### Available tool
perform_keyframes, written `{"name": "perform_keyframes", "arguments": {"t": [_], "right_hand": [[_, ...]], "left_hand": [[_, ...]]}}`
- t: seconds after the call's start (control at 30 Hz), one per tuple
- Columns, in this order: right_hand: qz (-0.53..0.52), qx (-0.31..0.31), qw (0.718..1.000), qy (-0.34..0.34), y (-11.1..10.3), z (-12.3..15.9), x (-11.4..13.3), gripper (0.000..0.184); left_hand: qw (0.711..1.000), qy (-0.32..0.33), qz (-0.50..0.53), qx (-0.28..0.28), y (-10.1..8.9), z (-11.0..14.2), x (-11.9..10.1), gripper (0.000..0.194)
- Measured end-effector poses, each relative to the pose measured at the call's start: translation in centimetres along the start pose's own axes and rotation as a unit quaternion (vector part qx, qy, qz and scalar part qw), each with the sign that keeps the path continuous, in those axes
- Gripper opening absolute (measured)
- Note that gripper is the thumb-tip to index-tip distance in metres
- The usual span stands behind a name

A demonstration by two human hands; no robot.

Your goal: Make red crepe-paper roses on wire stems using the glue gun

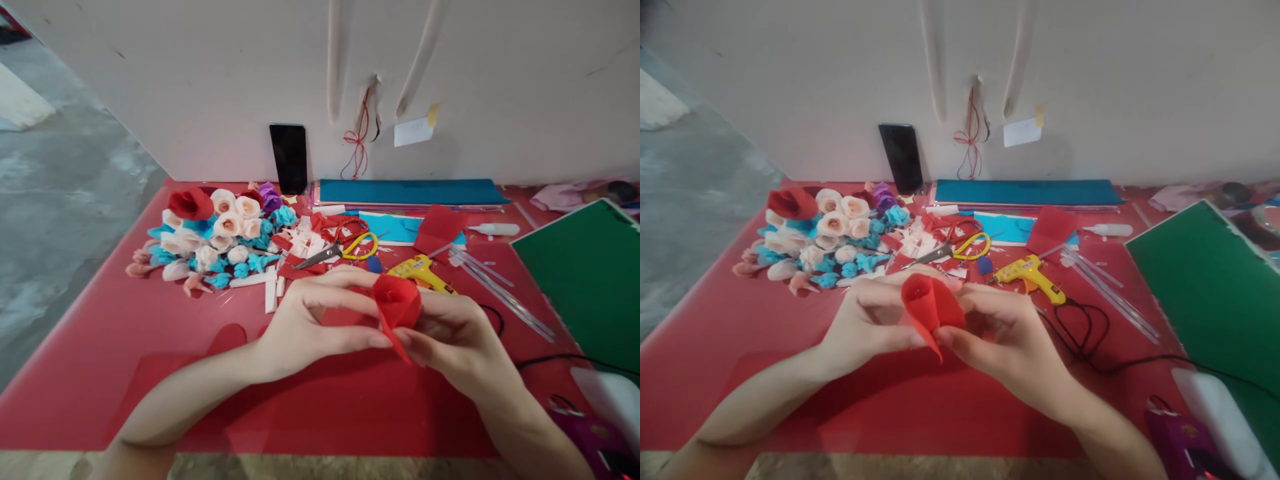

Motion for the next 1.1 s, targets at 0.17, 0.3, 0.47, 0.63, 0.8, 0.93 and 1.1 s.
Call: {"name": "perform_keyframes", "arguments": {"t": [0.17, 0.3, 0.47, 0.63, 0.8, 0.93, 1.1], "right_hand": [[-0.024, 0.018, 0.999, 0.017, 0.2, -0.1, 0.0, 0.014], [-0.039, 0.027, 0.998, 0.029, 0.2, -0.2, 0.3, 0.016], [-0.057, 0.044, 0.997, 0.027, 0.2, -0.4, 0.3, 0.012], [-0.045, 0.059, 0.997, 0.013, 0.1, -0.5, 0.1, 0.014], [-0.028, 0.052, 0.998, 0.024, -0.2, -0.3, 0.1, 0.005], [0.058, 0.05, 0.997, 0.01, -0.5, -0.2, 0.6, 0.007], [0.159, 0.057, 0.986, 0.005, -0.5, 0.3, 1.0, 0.005]], "left_hand": [[0.999, -0.028, 0.033, -0.001, 0.1, -0.2, 0.1, 0.019], [0.997, -0.042, 0.068, 0.007, 0.2, -0.3, 0.4, 0.019], [0.996, -0.046, 0.082, 0.007, 0.2, -0.3, 0.5, 0.017], [0.995, -0.024, 0.092, 0.009, 0.3, -0.3, 0.4, 0.017], [0.998, 0.016, 0.052, 0.004, 0.2, -0.4, 0.4, 0.013], [0.997, 0.06, -0.008, 0.047, -0.2, -0.5, 0.5, 0.013], [0.986, 0.096, -0.065, 0.123, -0.4, -0.6, 0.4, 0.016]]}}
Point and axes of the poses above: each hand's wrist, its own z-axis away from the middle knuckle, its own y-axis out of the palm, x = y × z, the point moved 2 cm from there along -z, towards the middle knuckle, and after that the axes turned 4 degrees about y, right-handed, at the moved point
